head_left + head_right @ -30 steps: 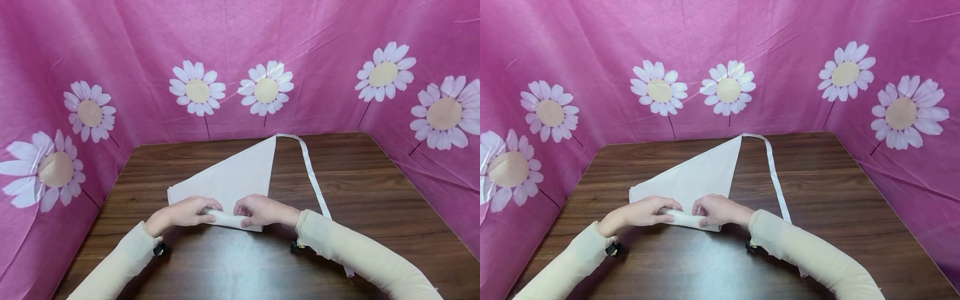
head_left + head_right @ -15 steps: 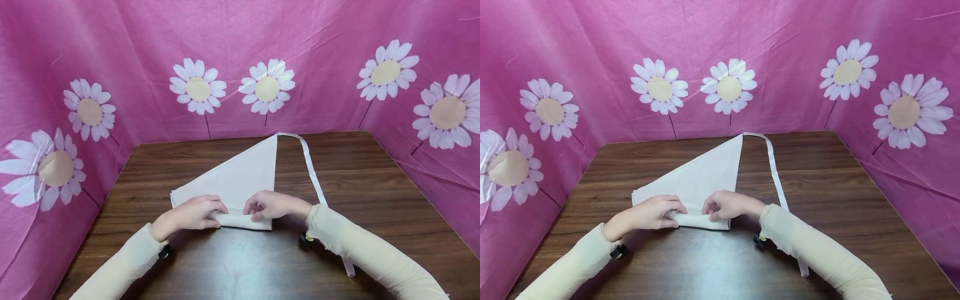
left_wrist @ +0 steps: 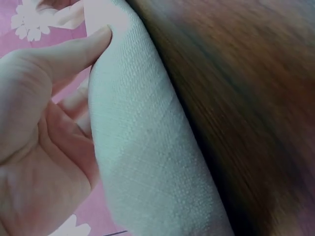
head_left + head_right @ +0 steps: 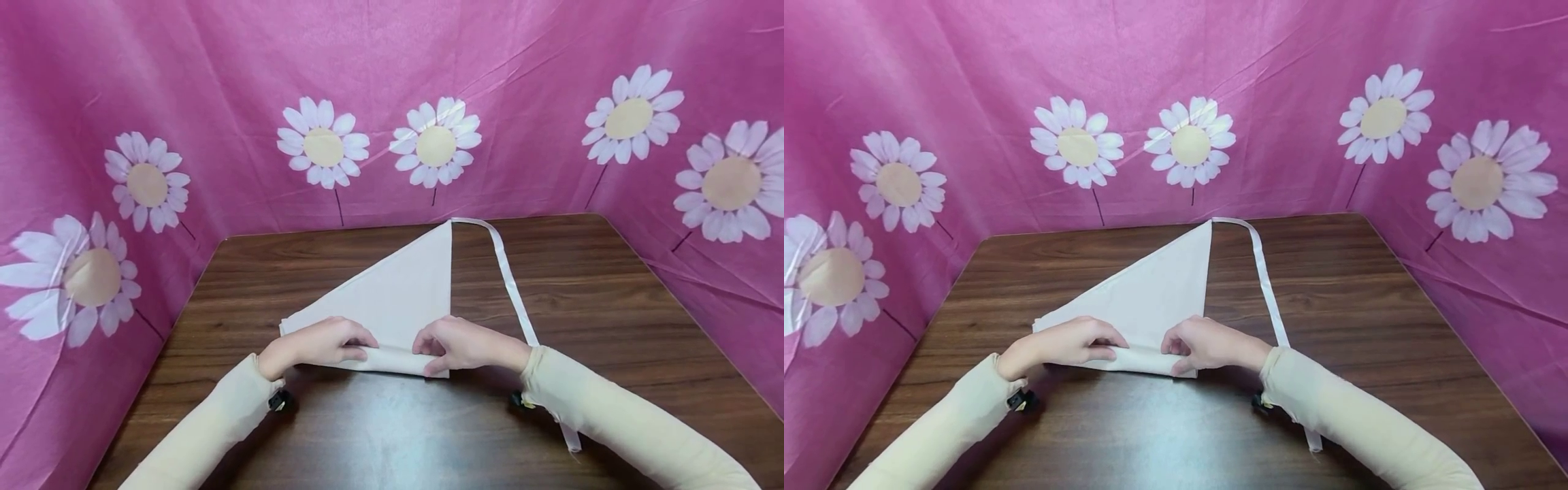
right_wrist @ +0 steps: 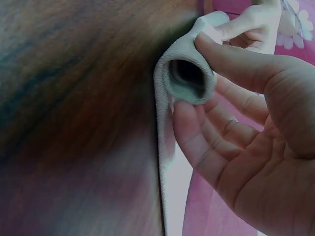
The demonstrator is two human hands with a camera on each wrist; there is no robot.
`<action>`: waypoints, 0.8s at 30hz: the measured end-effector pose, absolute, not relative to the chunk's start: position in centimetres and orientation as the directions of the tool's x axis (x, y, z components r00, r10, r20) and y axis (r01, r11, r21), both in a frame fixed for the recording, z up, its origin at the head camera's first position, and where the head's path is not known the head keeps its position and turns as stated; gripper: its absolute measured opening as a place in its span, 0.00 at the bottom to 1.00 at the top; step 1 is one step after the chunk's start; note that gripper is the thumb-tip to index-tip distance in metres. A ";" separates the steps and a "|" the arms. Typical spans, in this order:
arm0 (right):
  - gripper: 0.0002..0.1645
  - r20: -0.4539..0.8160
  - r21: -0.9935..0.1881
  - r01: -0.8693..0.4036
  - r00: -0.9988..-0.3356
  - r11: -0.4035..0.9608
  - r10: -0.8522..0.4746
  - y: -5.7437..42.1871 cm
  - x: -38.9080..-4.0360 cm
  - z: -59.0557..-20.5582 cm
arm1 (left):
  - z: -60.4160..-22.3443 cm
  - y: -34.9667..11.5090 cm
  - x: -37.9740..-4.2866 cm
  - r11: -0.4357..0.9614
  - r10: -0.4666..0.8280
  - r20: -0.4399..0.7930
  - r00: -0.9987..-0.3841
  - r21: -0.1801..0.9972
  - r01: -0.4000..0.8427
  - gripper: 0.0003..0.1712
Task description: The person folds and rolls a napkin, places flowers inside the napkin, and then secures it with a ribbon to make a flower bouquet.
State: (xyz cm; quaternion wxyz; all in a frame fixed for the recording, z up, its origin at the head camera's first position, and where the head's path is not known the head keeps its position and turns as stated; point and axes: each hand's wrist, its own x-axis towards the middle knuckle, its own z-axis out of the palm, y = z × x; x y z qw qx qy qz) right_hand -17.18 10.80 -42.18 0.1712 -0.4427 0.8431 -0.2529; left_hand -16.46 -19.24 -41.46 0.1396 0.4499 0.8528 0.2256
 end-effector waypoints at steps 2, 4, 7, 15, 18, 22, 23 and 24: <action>0.13 -0.065 -0.585 -0.656 -0.549 0.478 -0.833 11.0 -17.2 -42.2 | -41.3 -19.0 -16.6 0.497 0.830 -0.062 -0.555 0.535 0.683 0.10; 0.12 -0.070 -0.597 -0.647 -0.547 0.474 -0.834 11.2 -17.2 -42.2 | -41.3 -18.8 -16.5 0.510 0.823 -0.068 -0.564 0.528 0.679 0.11; 0.10 -0.080 -0.618 -0.632 -0.540 0.467 -0.838 11.2 -17.2 -42.4 | -41.3 -18.8 -16.2 0.524 0.814 -0.023 -0.580 0.458 0.718 0.12; 0.09 -0.100 -0.633 -0.613 -0.541 0.474 -0.835 11.3 -17.3 -42.9 | -41.9 -19.2 -15.4 0.559 0.793 -0.010 -0.609 0.410 0.721 0.24; 0.08 -0.096 -0.634 -0.623 -0.525 0.458 -0.846 11.4 -17.4 -42.8 | -42.2 -19.3 -15.4 0.575 0.786 -0.038 -0.617 0.411 0.708 0.25; 0.08 -0.082 -0.646 -0.632 -0.499 0.427 -0.863 11.7 -17.7 -42.8 | -42.3 -19.3 -15.4 0.591 0.774 -0.041 -0.631 0.403 0.699 0.24; 0.08 -0.076 -0.652 -0.633 -0.492 0.417 -0.867 11.8 -17.7 -42.8 | -42.2 -19.2 -15.4 0.593 0.773 -0.038 -0.633 0.398 0.700 0.24; 0.08 -0.071 -0.660 -0.632 -0.486 0.406 -0.871 11.8 -17.8 -42.8 | -42.2 -19.2 -15.3 0.593 0.773 -0.035 -0.634 0.393 0.702 0.25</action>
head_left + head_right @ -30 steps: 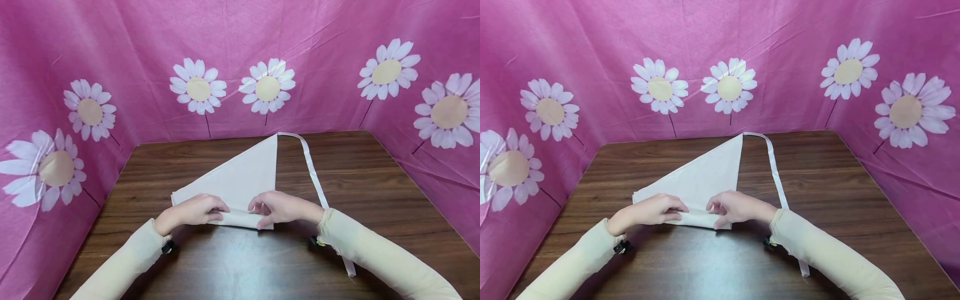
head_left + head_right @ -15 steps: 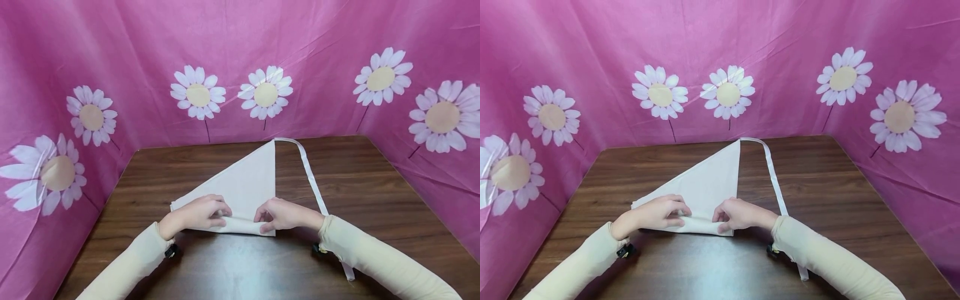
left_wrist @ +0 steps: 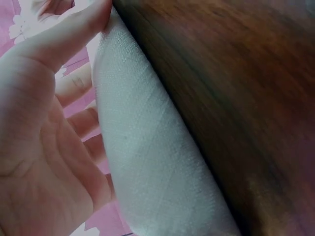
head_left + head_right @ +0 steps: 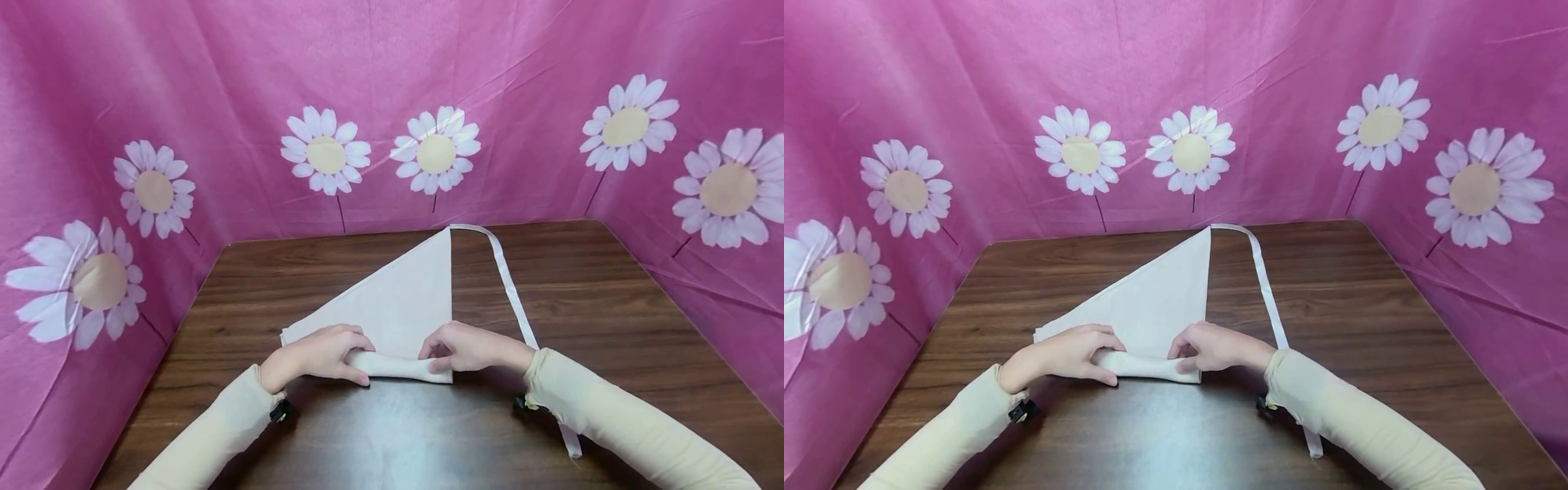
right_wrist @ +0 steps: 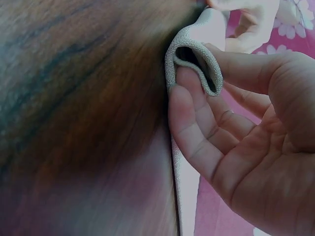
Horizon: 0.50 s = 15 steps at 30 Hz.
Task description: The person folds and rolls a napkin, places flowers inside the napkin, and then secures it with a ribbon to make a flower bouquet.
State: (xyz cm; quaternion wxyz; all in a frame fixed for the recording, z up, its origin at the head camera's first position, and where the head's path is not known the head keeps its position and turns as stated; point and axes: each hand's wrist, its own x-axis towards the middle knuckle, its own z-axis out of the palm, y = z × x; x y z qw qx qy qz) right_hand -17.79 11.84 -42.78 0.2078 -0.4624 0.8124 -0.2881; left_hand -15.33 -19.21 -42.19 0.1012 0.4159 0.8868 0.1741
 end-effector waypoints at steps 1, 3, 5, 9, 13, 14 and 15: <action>0.08 -0.074 -0.670 -0.623 -0.485 0.404 -0.871 11.9 -17.9 -42.8 | -42.2 -19.2 -15.3 0.593 0.773 -0.030 -0.634 0.390 0.704 0.26; 0.08 -0.072 -0.686 -0.612 -0.482 0.394 -0.873 12.1 -18.0 -43.0 | -42.1 -19.1 -15.2 0.591 0.771 -0.016 -0.636 0.389 0.707 0.26; 0.08 -0.078 -0.698 -0.598 -0.484 0.395 -0.871 12.2 -18.2 -43.1 | -42.0 -19.1 -15.2 0.589 0.767 0.002 -0.642 0.393 0.706 0.24; 0.09 -0.064 -0.683 -0.610 -0.497 0.401 -0.865 12.7 -18.6 -43.1 | -41.8 -19.0 -15.5 0.582 0.763 0.019 -0.646 0.414 0.700 0.18; 0.09 0.026 -0.625 -0.660 -0.552 0.417 -0.834 13.4 -19.1 -42.4 | -41.8 -19.0 -15.8 0.574 0.769 0.001 -0.639 0.437 0.692 0.11; 0.10 0.060 -0.613 -0.670 -0.566 0.417 -0.822 13.5 -19.2 -42.2 | -41.7 -19.0 -15.9 0.575 0.769 -0.004 -0.640 0.443 0.688 0.10; 0.10 0.087 -0.605 -0.676 -0.581 0.420 -0.809 13.7 -19.2 -42.0 | -41.7 -19.0 -15.9 0.574 0.769 -0.008 -0.639 0.447 0.686 0.09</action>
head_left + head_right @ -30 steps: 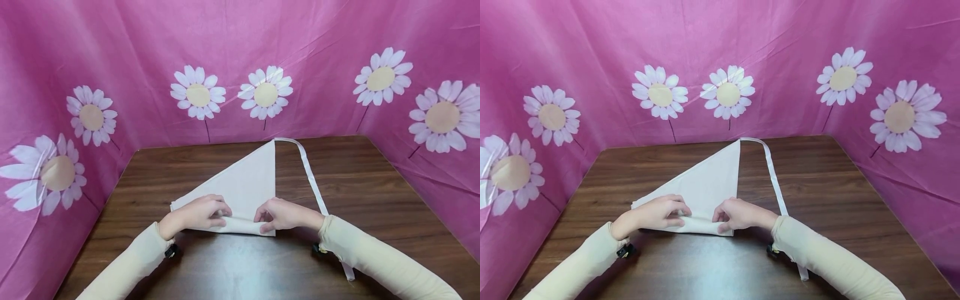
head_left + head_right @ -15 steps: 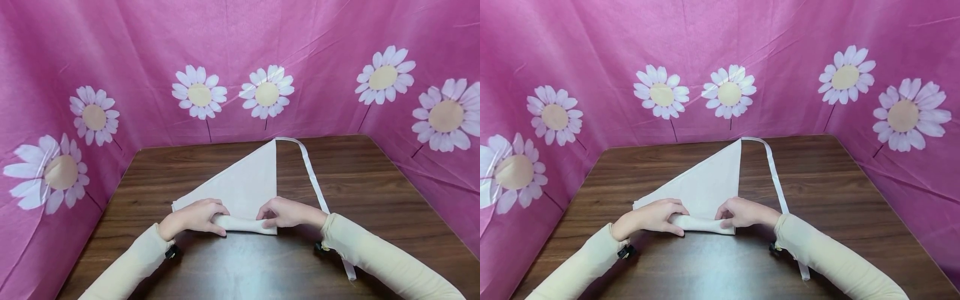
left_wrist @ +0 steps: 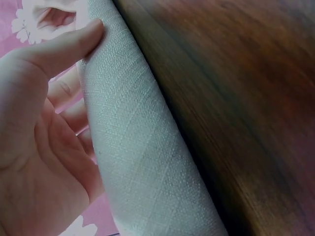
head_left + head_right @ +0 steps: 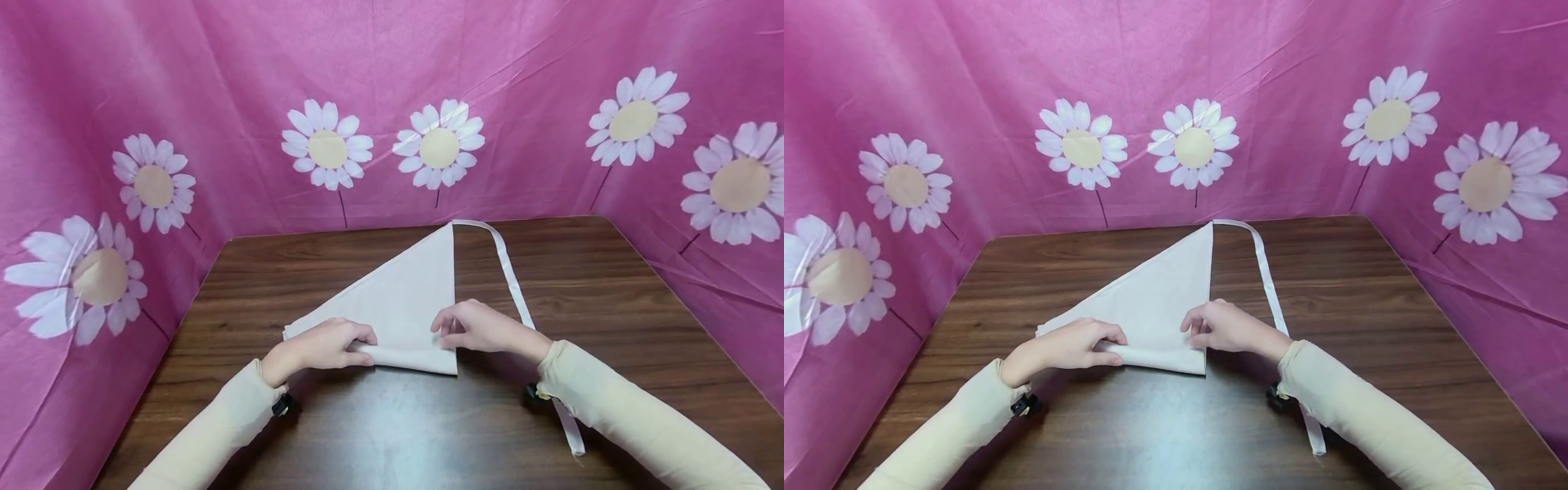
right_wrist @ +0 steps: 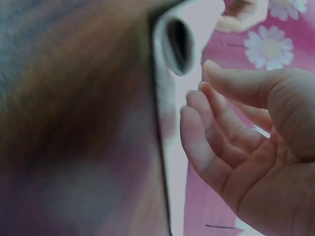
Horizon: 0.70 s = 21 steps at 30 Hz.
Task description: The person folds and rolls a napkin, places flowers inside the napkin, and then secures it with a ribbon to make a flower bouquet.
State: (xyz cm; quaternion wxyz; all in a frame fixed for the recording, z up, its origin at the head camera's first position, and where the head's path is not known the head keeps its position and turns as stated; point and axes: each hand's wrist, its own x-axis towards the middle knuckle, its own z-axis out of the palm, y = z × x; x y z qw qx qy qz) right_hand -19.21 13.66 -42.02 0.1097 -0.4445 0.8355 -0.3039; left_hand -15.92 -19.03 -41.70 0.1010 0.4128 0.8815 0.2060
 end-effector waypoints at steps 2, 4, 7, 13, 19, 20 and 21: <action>0.13 0.122 -0.599 -0.681 -0.598 0.421 -0.792 13.9 -19.1 -41.7 | -41.6 -19.0 -16.0 0.572 0.772 -0.014 -0.636 0.453 0.684 0.08; 0.19 0.126 -0.593 -0.690 -0.589 0.415 -0.798 13.9 -18.9 -41.5 | -41.6 -18.9 -16.1 0.566 0.776 -0.017 -0.630 0.458 0.685 0.08; 0.30 0.091 -0.557 -0.719 -0.549 0.415 -0.831 13.6 -18.3 -41.7 | -41.6 -18.8 -16.2 0.558 0.782 -0.022 -0.623 0.471 0.683 0.07; 0.28 0.038 -0.472 -0.757 -0.530 0.452 -0.847 13.0 -17.5 -42.3 | -41.6 -18.6 -16.3 0.544 0.787 -0.019 -0.616 0.491 0.680 0.06; 0.14 0.031 -0.508 -0.751 -0.505 0.422 -0.862 13.3 -17.8 -42.6 | -42.0 -18.5 -16.2 0.549 0.786 -0.036 -0.617 0.501 0.669 0.09; 0.13 0.027 -0.518 -0.749 -0.496 0.413 -0.868 13.4 -18.0 -42.7 | -42.0 -18.5 -16.2 0.554 0.783 -0.039 -0.621 0.497 0.667 0.10; 0.11 0.024 -0.528 -0.748 -0.486 0.402 -0.874 13.4 -18.1 -42.7 | -42.1 -18.5 -16.2 0.562 0.779 -0.041 -0.626 0.489 0.667 0.10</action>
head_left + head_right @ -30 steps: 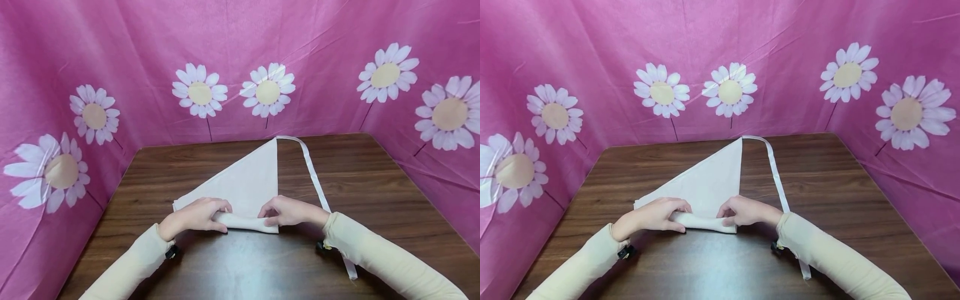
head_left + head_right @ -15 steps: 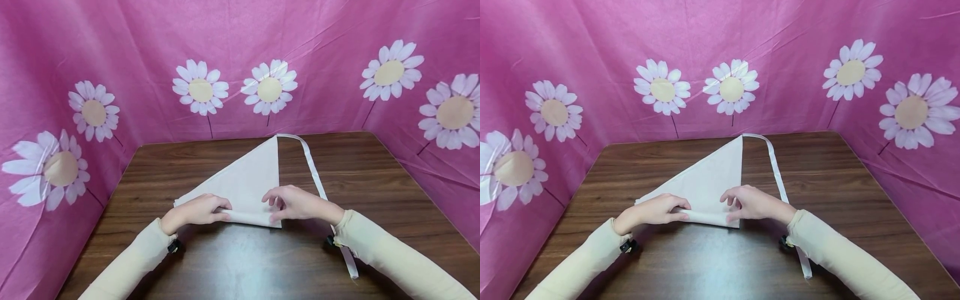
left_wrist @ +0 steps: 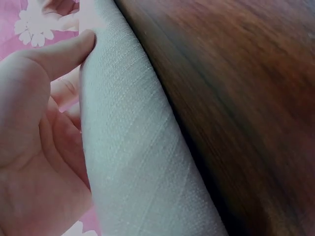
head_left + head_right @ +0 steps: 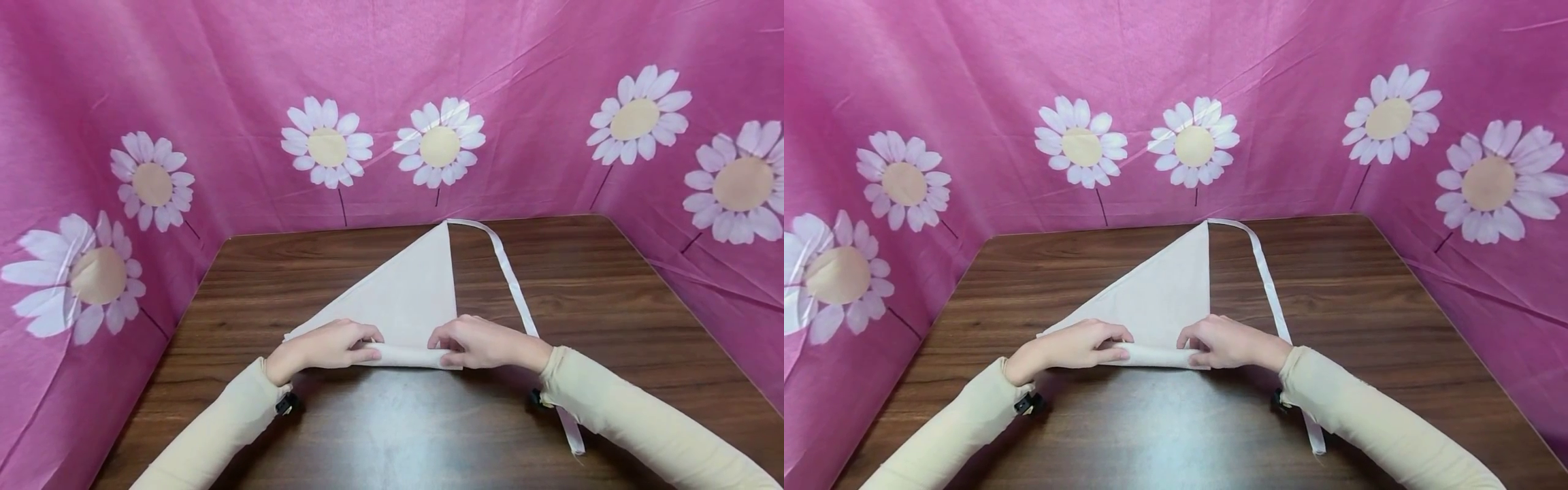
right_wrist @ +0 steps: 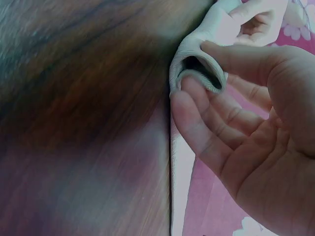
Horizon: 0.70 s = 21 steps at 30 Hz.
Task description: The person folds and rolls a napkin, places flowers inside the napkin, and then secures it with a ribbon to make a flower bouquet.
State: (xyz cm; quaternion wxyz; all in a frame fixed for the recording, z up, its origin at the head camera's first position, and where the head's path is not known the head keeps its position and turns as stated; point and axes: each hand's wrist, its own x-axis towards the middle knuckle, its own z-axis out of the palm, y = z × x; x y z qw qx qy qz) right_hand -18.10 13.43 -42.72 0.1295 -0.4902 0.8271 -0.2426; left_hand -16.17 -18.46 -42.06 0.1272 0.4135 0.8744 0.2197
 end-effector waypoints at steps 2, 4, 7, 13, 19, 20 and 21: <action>0.10 0.011 -0.543 -0.743 -0.472 0.391 -0.882 13.6 -18.4 -42.8 | -42.0 -18.5 -16.1 0.576 0.771 -0.041 -0.635 0.469 0.669 0.12; 0.09 0.001 -0.561 -0.737 -0.456 0.377 -0.890 13.8 -18.7 -42.9 | -42.0 -18.5 -16.0 0.595 0.761 -0.046 -0.647 0.447 0.668 0.13; 0.09 -0.015 -0.593 -0.723 -0.431 0.355 -0.902 14.2 -19.2 -42.9 | -42.0 -18.7 -15.8 0.621 0.743 -0.055 -0.667 0.429 0.656 0.15; 0.10 -0.074 -0.636 -0.689 -0.396 0.349 -0.915 15.2 -20.3 -42.7 | -42.0 -19.5 -15.9 0.614 0.744 -0.054 -0.666 0.449 0.649 0.14; 0.11 -0.084 -0.646 -0.665 -0.426 0.375 -0.901 15.5 -20.8 -42.3 | -41.7 -20.4 -16.6 0.592 0.746 -0.078 -0.661 0.533 0.605 0.12; 0.12 -0.063 -0.636 -0.671 -0.447 0.382 -0.892 15.5 -20.7 -42.2 | -41.7 -20.5 -16.8 0.600 0.740 -0.091 -0.666 0.539 0.592 0.11; 0.14 -0.042 -0.630 -0.674 -0.468 0.387 -0.883 15.4 -20.6 -42.1 | -41.7 -20.6 -16.9 0.603 0.737 -0.102 -0.668 0.544 0.583 0.11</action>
